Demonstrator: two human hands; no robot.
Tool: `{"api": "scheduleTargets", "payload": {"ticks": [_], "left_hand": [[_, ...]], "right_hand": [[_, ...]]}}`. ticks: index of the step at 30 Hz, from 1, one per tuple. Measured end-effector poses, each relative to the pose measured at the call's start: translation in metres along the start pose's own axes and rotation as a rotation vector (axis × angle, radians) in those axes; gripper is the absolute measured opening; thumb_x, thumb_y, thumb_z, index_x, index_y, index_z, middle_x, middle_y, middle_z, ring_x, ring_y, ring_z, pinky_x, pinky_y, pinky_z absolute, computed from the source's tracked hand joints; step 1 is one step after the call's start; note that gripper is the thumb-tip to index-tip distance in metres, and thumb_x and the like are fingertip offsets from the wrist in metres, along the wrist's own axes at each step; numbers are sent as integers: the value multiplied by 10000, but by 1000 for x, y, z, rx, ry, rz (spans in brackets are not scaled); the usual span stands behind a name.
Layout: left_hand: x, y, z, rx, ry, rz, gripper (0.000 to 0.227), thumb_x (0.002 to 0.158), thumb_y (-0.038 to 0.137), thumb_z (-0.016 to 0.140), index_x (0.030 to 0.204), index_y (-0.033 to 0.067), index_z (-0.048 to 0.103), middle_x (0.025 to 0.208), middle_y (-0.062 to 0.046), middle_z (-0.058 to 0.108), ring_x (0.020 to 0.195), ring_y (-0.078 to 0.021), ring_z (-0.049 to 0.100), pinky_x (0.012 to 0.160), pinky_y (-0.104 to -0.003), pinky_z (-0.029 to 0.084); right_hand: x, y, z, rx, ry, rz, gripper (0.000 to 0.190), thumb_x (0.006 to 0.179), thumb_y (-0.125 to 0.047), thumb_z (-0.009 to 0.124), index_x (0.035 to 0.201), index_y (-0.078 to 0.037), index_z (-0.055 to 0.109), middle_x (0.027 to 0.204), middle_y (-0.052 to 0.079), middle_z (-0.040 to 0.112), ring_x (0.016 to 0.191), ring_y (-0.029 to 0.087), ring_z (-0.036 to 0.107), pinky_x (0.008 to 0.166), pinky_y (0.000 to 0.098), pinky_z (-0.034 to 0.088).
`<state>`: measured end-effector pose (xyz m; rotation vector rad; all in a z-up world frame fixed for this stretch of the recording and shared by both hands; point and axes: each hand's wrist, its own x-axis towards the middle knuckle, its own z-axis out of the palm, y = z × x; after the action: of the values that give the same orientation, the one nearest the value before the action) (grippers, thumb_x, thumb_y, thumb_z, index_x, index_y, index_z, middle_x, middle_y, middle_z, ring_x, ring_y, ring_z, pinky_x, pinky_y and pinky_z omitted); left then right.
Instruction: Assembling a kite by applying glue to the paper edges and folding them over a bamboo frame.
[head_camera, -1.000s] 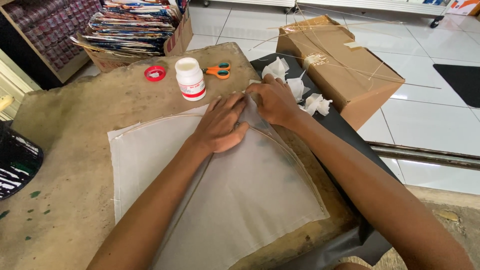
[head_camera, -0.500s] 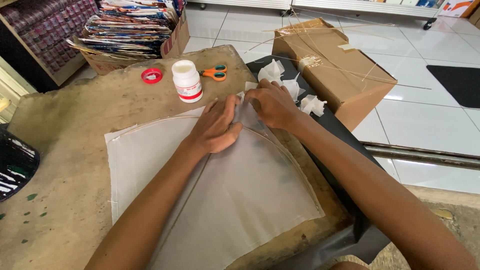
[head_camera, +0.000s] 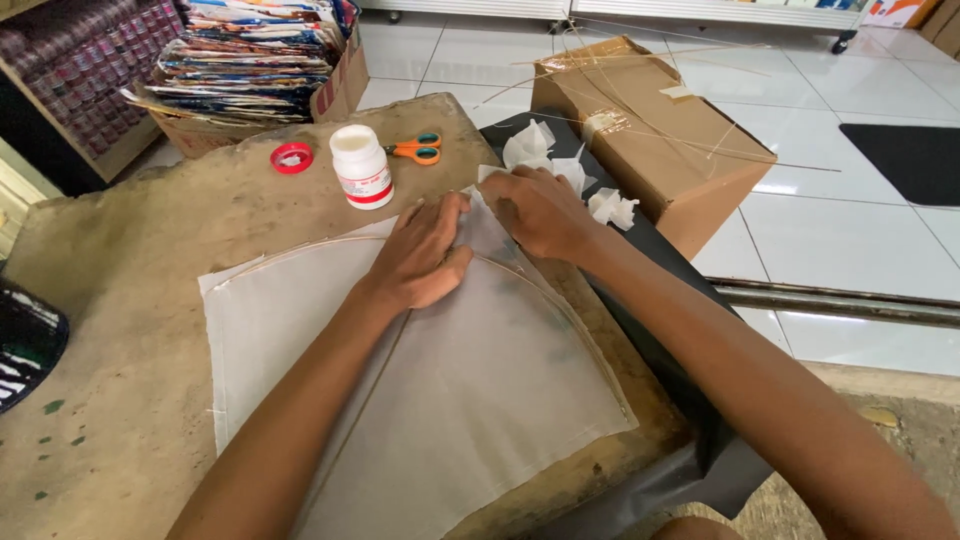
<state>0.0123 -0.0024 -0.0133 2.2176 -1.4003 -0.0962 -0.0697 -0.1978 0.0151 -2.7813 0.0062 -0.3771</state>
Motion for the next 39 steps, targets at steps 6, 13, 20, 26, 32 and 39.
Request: {"api": "scheduleTargets", "payload": {"ticks": [6, 13, 20, 26, 32, 39], "left_hand": [[-3, 2, -4, 6, 8, 17, 485, 856, 265, 421, 1311, 117, 337, 1411, -268, 536, 1356, -396, 500, 1202, -557, 191], [0, -11, 7, -4, 52, 82, 445, 867, 240, 420, 1287, 114, 344, 1305, -274, 565, 1273, -412, 539, 1148, -563, 249], [0, -5, 2, 26, 33, 42, 459, 870, 263, 416, 1302, 121, 353, 1346, -265, 569, 1302, -411, 531, 1168, -560, 218], [0, 2, 1, 74, 13, 0, 480, 885, 237, 412, 1356, 148, 393, 1427, -221, 547, 1380, -379, 486, 1205, -551, 185], [-2, 8, -6, 68, 0, -21, 514, 892, 261, 409, 1393, 153, 437, 1515, -206, 487, 1446, -366, 424, 1229, -556, 154], [-2, 0, -3, 70, 6, 13, 503, 916, 284, 401, 1390, 121, 438, 1500, -221, 484, 1462, -378, 402, 1238, -555, 158]], "right_hand": [[17, 8, 17, -109, 18, 8, 340, 961, -100, 585, 1257, -194, 724, 1184, 179, 661, 1117, 398, 639, 942, 516, 455], [12, 10, 22, -201, 6, -51, 337, 951, -84, 612, 1249, -201, 719, 1145, 162, 609, 1091, 384, 600, 918, 478, 446], [-15, 2, 5, -211, -42, -91, 451, 893, 1, 626, 1281, -214, 708, 1194, 165, 591, 1104, 383, 560, 923, 467, 411], [-32, 4, 3, -274, -3, -159, 443, 829, 33, 700, 1208, -192, 752, 1219, 164, 585, 1112, 379, 542, 926, 485, 394], [-40, 3, 1, -352, 58, -236, 377, 839, 23, 711, 1129, -201, 800, 1182, 117, 586, 1107, 333, 547, 945, 464, 386], [-34, -2, -3, -317, 185, -242, 256, 842, -3, 720, 964, -196, 834, 1115, 59, 564, 1071, 301, 564, 945, 440, 384]]}}
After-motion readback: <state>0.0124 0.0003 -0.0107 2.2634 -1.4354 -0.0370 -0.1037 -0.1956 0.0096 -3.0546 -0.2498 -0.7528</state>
